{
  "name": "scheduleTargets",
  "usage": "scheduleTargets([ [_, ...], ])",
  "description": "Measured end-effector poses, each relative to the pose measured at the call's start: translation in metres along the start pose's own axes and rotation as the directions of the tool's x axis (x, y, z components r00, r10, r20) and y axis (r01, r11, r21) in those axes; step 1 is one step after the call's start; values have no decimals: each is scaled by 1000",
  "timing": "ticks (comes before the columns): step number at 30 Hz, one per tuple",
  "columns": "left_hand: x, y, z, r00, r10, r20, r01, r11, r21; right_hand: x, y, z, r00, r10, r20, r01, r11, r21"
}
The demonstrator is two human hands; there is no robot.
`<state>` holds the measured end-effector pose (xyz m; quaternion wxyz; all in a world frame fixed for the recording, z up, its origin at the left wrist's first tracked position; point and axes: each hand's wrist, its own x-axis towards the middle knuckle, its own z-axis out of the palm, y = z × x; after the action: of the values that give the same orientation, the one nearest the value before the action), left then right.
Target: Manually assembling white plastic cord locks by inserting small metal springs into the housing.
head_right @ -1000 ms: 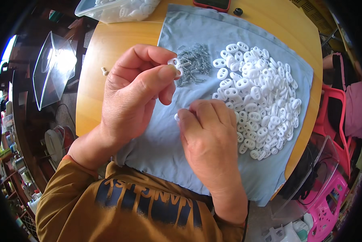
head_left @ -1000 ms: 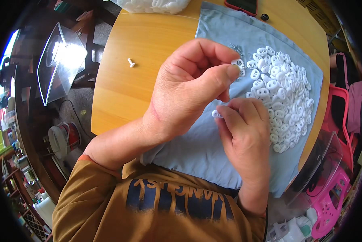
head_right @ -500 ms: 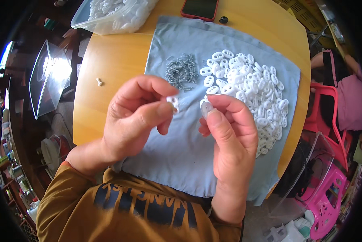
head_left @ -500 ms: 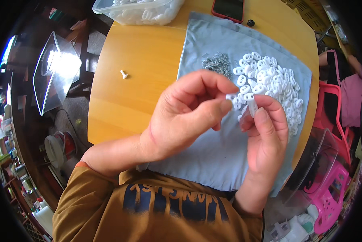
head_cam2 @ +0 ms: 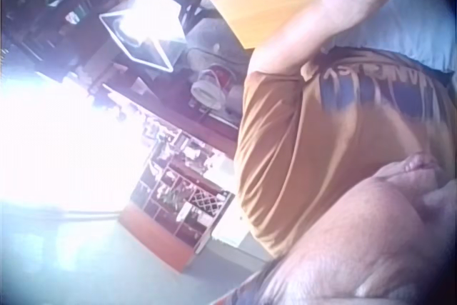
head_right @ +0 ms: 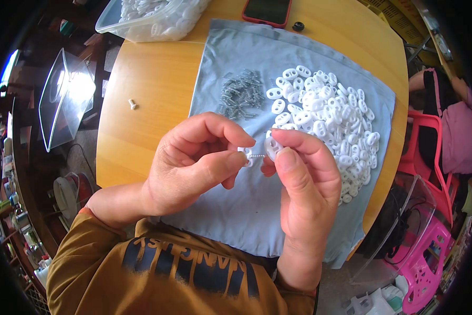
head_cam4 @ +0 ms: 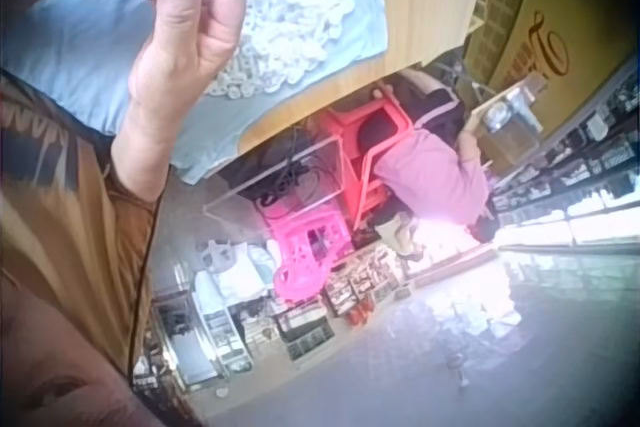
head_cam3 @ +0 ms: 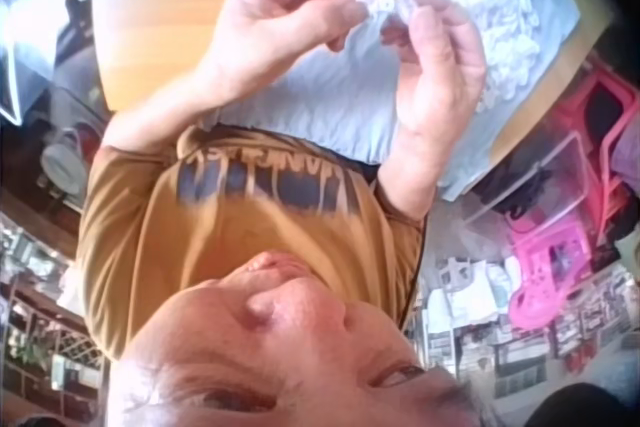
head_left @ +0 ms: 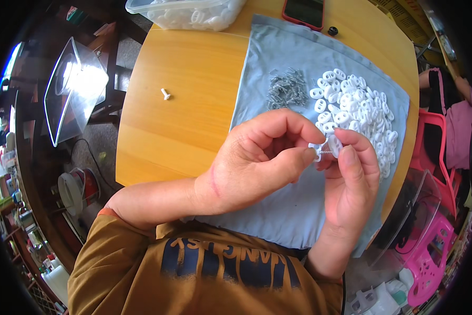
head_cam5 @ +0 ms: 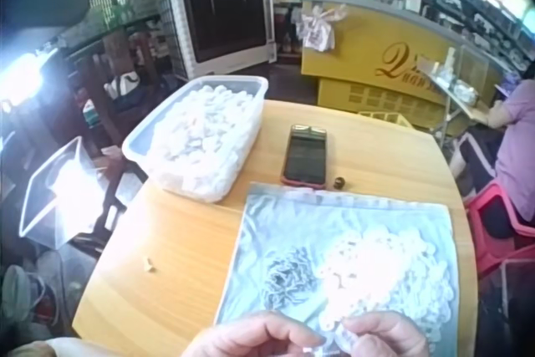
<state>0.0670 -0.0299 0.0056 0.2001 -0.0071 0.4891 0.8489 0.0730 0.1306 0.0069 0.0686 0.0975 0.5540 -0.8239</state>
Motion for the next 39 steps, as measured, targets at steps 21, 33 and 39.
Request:
scheduleTargets([
  [21,1,-4,-1,1000,-17,-14,17,999,30,0,8,0,810,-537,235,569,621,-539],
  [33,0,-5,0,1000,-8,-2,8,1000,10,0,7,0,811,-520,269,568,587,-577],
  [39,1,-5,0,1000,-17,-2,17,1000,-14,3,8,1,745,-575,338,640,474,-605],
])
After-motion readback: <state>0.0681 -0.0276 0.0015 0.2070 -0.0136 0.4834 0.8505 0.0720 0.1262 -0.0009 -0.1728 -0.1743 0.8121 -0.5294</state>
